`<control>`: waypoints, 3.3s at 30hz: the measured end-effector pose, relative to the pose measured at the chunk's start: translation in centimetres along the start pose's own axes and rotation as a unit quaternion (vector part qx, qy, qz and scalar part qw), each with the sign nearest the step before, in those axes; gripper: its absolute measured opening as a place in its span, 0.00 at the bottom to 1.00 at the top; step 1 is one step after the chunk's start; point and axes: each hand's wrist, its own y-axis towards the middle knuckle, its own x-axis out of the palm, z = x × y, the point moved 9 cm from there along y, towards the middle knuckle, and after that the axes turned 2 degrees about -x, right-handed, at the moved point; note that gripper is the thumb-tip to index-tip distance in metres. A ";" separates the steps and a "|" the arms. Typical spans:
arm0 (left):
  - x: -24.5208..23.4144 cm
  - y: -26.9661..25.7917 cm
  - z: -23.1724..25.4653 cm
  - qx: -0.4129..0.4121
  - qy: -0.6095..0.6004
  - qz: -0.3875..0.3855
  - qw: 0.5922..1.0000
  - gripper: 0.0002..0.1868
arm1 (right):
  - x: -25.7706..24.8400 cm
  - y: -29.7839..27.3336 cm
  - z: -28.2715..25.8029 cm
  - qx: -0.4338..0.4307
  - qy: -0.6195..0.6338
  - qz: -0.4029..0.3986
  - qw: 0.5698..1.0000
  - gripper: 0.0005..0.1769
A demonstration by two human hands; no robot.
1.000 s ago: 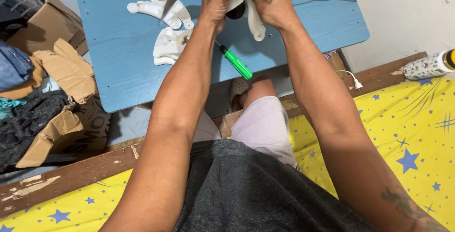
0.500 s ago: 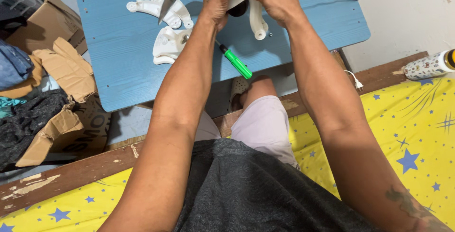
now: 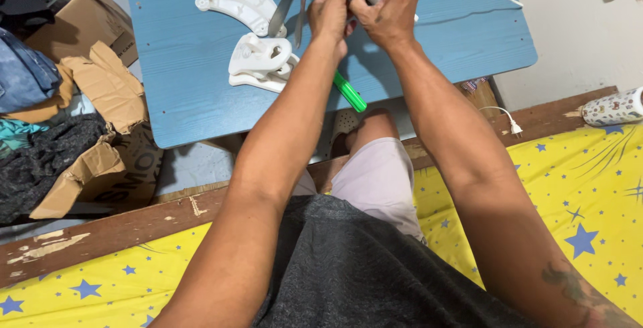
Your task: The person assembles white plastic fan components on a blue table using a green-handled screwdriver. They attach curved plastic pieces to a central hub, insert screws, and tighten them, then connect a power cord to the assembly.
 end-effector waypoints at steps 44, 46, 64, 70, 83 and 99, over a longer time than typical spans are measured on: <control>-2.9 5.8 -0.7 0.167 -0.001 0.075 0.983 0.06 | -0.9 -10.0 13.6 0.277 -0.017 -0.284 0.918 0.08; -3.7 6.2 -1.1 0.159 -0.012 0.074 0.984 0.06 | -0.5 -11.1 14.3 0.287 -0.051 -0.365 0.884 0.06; -1.8 3.9 0.1 0.189 -0.028 0.029 0.981 0.07 | -0.4 -1.8 4.3 0.019 0.039 -0.139 0.989 0.04; -1.6 1.5 1.6 0.171 -0.003 0.033 0.985 0.09 | 3.7 -0.5 4.6 0.073 0.167 -0.160 0.970 0.06; -1.4 1.9 1.0 0.173 0.001 0.042 0.984 0.07 | 4.5 0.0 6.2 0.094 0.078 -0.238 0.964 0.07; -1.3 3.0 0.6 0.176 -0.001 0.027 0.984 0.06 | 2.6 -0.1 0.7 -0.100 -0.058 -0.179 0.977 0.07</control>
